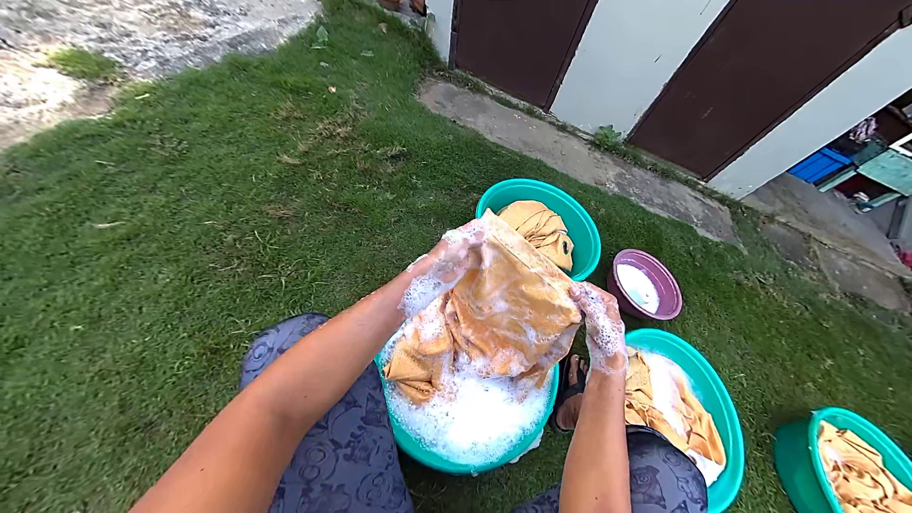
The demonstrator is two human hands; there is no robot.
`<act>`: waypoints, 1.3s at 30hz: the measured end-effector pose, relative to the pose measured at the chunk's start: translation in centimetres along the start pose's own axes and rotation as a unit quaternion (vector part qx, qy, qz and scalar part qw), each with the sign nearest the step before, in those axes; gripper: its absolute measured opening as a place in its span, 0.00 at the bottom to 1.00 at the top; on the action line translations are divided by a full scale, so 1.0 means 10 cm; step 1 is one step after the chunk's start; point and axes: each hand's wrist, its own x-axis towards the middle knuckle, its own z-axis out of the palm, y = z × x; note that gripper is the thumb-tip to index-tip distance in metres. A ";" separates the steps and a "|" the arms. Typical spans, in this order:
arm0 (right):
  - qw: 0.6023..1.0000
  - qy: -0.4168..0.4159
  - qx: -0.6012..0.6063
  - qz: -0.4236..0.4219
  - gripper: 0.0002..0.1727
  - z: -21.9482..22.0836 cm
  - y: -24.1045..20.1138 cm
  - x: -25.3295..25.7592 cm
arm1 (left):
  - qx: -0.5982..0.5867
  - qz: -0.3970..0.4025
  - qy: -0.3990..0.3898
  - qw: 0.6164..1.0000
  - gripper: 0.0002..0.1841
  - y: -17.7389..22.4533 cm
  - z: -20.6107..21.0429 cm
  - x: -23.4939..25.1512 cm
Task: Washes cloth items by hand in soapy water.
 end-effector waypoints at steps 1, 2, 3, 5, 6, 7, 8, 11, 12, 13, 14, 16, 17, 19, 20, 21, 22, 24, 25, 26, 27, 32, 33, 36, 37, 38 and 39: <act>1.000 0.001 0.017 -0.003 0.13 0.11 -0.02 0.01 | -0.073 0.024 -0.073 0.994 0.16 -0.19 -0.15 0.08; 1.000 0.001 0.029 0.000 0.13 0.24 -0.04 0.02 | -0.114 0.039 -0.131 0.984 0.19 -0.37 -0.23 0.15; 0.999 -0.006 0.033 0.005 0.13 0.37 -0.06 0.02 | -0.117 0.045 -0.159 0.979 0.21 -0.51 -0.22 0.17; 0.998 -0.039 0.043 0.021 0.12 0.62 -0.07 0.02 | -0.014 0.036 -0.216 0.976 0.24 -0.68 -0.14 0.02; 0.996 -0.059 0.057 0.035 0.10 0.72 -0.08 -0.01 | 0.070 0.004 -0.218 0.973 0.22 -0.68 -0.07 -0.14; 0.993 -0.078 0.072 0.051 0.08 0.77 -0.08 -0.02 | 0.137 -0.039 -0.196 0.970 0.17 -0.69 0.00 -0.25; 0.989 -0.091 0.101 0.064 0.09 0.78 -0.06 -0.03 | 0.195 -0.074 -0.175 0.962 0.16 -0.69 0.07 -0.30; 0.992 -0.081 0.085 0.048 0.08 0.72 -0.04 0.00 | 0.360 -0.002 -0.219 0.907 0.24 -0.77 0.05 -0.07; 0.995 -0.072 0.048 0.041 0.10 0.69 -0.04 0.02 | 0.402 0.039 -0.226 0.887 0.26 -0.74 0.05 0.00; 0.997 -0.066 0.021 0.038 0.11 0.66 -0.01 0.05 | 0.440 0.073 -0.234 0.864 0.27 -0.65 0.07 0.04; 0.997 -0.067 0.007 0.039 0.11 0.64 0.02 0.05 | 0.472 0.091 -0.237 0.845 0.26 -0.55 0.10 0.05; 0.996 -0.080 -0.001 0.046 0.11 0.59 0.09 0.03 | 0.489 0.114 -0.221 0.836 0.22 -0.40 0.08 0.07; 0.994 -0.099 0.000 0.048 0.10 0.56 0.15 0.03 | 0.476 0.125 -0.197 0.848 0.20 -0.38 0.00 0.12; 0.985 -0.160 -0.009 0.065 0.10 0.50 0.29 0.02 | 0.411 0.106 -0.116 0.898 0.21 -0.28 -0.15 0.22; 0.979 -0.188 -0.031 0.079 0.10 0.49 0.33 0.02 | 0.379 0.096 -0.076 0.917 0.23 -0.20 -0.22 0.29; 0.972 -0.205 -0.058 0.095 0.11 0.50 0.36 0.02 | 0.355 0.093 -0.047 0.929 0.25 -0.12 -0.30 0.34; 0.967 -0.213 -0.085 0.108 0.12 0.53 0.39 0.02 | 0.343 0.104 -0.027 0.933 0.25 -0.07 -0.38 0.39; 0.962 -0.203 -0.129 0.126 0.13 0.64 0.44 0.03 | 0.340 0.137 -0.012 0.930 0.23 -0.01 -0.46 0.42; 0.957 -0.200 -0.160 0.135 0.14 0.71 0.43 0.01 | 0.351 0.157 -0.013 0.923 0.21 0.01 -0.46 0.39; 0.943 -0.203 -0.222 0.145 0.16 0.77 0.40 0.00 | 0.367 0.170 -0.015 0.914 0.20 0.01 -0.45 0.37; 0.918 -0.200 -0.304 0.156 0.20 0.84 0.36 -0.03 | 0.384 0.175 -0.021 0.907 0.21 0.03 -0.42 0.32; 0.797 -0.062 -0.565 0.203 0.39 1.26 0.54 -0.25 | 0.419 0.202 -0.014 0.885 0.19 0.11 -0.39 0.13; 0.793 -0.053 -0.569 0.212 0.37 1.27 0.65 -0.27 | 0.400 0.197 0.002 0.895 0.18 0.14 -0.38 0.12; 0.805 -0.079 -0.538 0.237 0.29 1.04 0.90 -0.29 | 0.379 0.164 0.074 0.908 0.20 0.23 -0.49 0.18; 0.826 -0.097 -0.500 0.241 0.27 0.88 0.95 -0.28 | 0.366 0.156 0.107 0.911 0.21 0.26 -0.56 0.23; 0.859 -0.110 -0.440 0.236 0.24 0.69 0.98 -0.27 | 0.359 0.156 0.134 0.911 0.20 0.30 -0.63 0.25; 0.901 -0.107 -0.359 0.220 0.23 0.49 0.97 -0.28 | 0.347 0.148 0.159 0.913 0.20 0.33 -0.69 0.26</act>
